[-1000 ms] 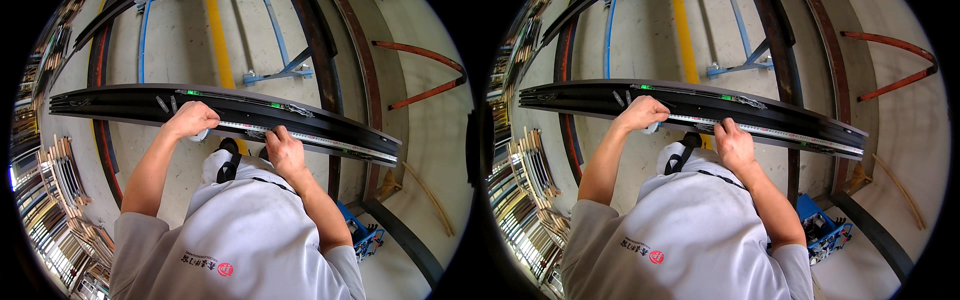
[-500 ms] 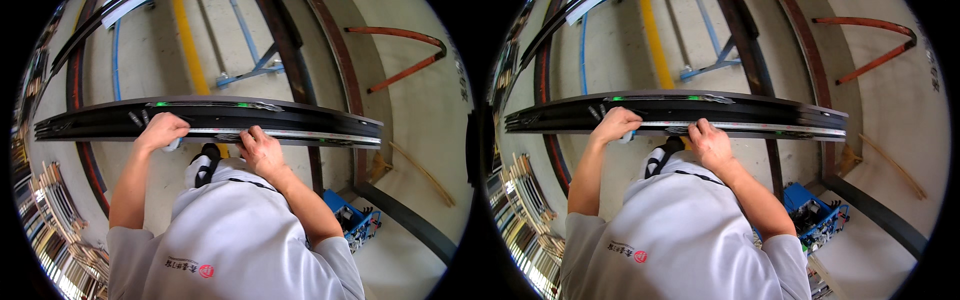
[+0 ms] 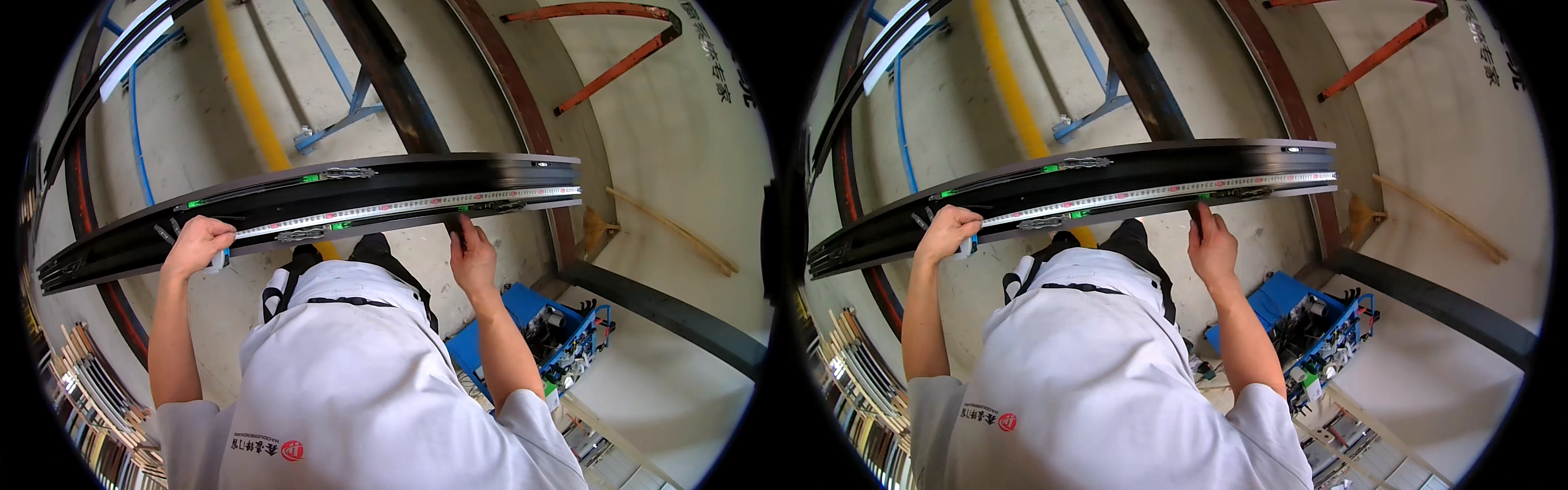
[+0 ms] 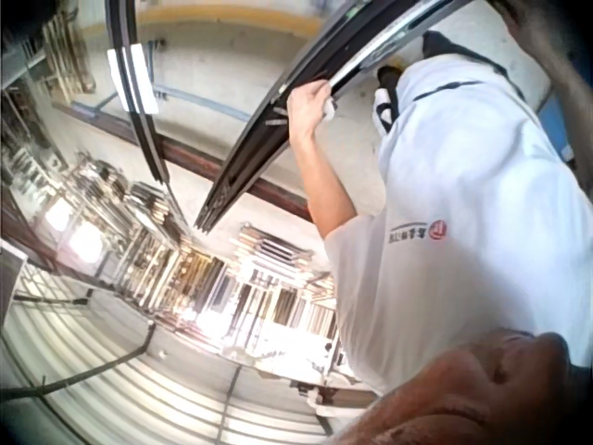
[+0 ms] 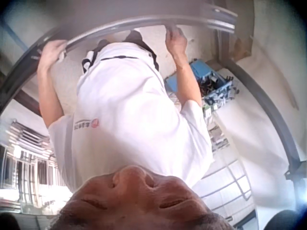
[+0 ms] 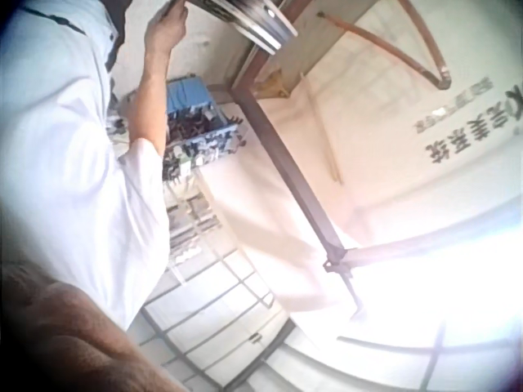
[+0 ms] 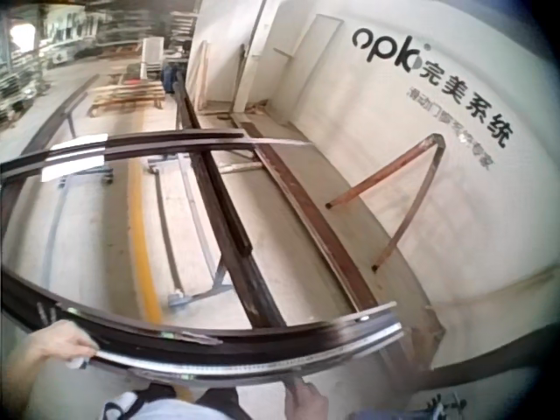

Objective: The person measures a black metal frame component with a measuring tape and attaches small metal clips into the track of the frame.

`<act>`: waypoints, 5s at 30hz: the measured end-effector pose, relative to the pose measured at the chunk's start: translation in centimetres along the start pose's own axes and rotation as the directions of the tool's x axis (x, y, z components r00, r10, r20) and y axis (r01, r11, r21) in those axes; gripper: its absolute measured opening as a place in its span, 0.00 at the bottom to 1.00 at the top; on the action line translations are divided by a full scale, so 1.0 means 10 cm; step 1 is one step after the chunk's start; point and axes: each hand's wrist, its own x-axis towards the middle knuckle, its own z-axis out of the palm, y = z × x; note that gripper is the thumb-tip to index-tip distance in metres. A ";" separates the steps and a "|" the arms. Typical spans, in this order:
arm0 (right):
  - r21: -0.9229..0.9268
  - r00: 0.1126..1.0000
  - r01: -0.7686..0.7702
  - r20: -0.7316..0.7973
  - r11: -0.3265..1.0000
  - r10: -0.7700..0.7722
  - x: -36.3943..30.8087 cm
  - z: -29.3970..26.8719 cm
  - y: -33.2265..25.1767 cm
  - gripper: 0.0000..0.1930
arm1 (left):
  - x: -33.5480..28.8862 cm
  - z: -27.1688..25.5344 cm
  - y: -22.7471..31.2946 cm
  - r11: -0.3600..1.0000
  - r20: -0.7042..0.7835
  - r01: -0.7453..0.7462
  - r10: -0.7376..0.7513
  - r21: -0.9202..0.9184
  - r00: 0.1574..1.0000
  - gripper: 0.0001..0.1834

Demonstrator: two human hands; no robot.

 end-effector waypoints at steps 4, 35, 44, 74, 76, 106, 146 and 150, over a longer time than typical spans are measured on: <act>-0.139 0.998 0.054 0.045 0.989 -0.048 0.06 -0.05 0.22 0.23 | 0.03 -0.04 0.00 0.998 0.085 0.061 -0.059 -0.022 0.995 0.16; -0.315 0.868 0.060 0.484 0.947 0.106 0.46 -0.24 0.28 0.32 | 0.07 -0.83 0.68 0.963 0.194 0.244 -0.220 -0.114 0.956 0.11; -0.240 0.867 -0.037 0.476 0.970 0.151 0.45 -0.25 0.21 0.27 | -0.15 -0.64 0.91 0.891 0.298 0.287 -0.185 -0.351 0.937 0.14; 0.070 0.711 0.505 0.532 0.860 -0.461 0.77 0.16 -1.04 0.10 | -1.21 -0.07 -0.83 0.866 -0.574 0.430 -0.493 -0.255 0.654 0.17; 0.103 0.667 0.531 0.562 0.841 -0.490 0.76 0.29 -1.37 0.10 | -1.14 -0.47 -1.07 0.865 -0.651 0.481 -0.448 -0.142 0.613 0.17; 0.451 0.562 -0.797 0.798 0.401 0.219 0.06 0.49 -2.29 0.11 | -0.38 -1.03 -1.42 0.587 -0.018 -0.471 0.638 0.659 0.770 0.20; 0.430 0.702 -0.274 0.701 0.860 -0.126 0.30 -0.94 -1.82 0.19 | -0.50 0.54 1.34 0.093 0.055 0.058 -0.040 -0.994 0.998 0.09; 0.755 0.835 -0.375 0.526 0.538 -0.158 0.25 -0.90 -1.84 0.08 | -0.51 0.56 1.46 0.154 0.049 0.059 -0.064 -0.986 0.997 0.10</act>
